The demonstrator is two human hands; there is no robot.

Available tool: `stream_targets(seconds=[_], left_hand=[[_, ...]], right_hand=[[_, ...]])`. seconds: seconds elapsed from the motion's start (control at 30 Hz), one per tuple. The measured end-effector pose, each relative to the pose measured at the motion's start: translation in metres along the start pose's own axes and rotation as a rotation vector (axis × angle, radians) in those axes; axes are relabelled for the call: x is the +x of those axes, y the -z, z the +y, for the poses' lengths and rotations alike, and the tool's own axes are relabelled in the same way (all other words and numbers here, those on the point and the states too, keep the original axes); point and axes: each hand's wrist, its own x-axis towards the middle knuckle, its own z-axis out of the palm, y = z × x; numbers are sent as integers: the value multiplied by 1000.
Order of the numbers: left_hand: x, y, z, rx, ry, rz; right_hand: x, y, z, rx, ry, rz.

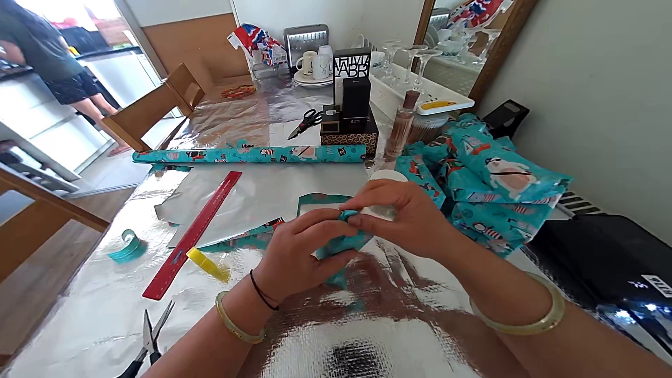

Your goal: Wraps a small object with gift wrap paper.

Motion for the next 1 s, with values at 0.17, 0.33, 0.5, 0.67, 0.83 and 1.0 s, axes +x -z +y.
stream_targets(seconds=[0.17,0.33,0.5,0.67,0.83,1.0], left_hand=[[0,1,-1,-11,50,-7],[-4,0,-3,-211,152,10],[-3,-2,3,-336,283,50],[-3,-3,3,-312,289,38],[-6,-5,-1,-275,292,51],[-6,-3,-1,-269,321,63]], right_hand=[[-3,-8,8,1,151,99],[-10,-14,15,161,179,147],[-9,-9,17,46,293,115],[-8,-6,14,-279,449,98],[-11,-15,8,-510,464,146],[-14,-15,8,-541,521,158]])
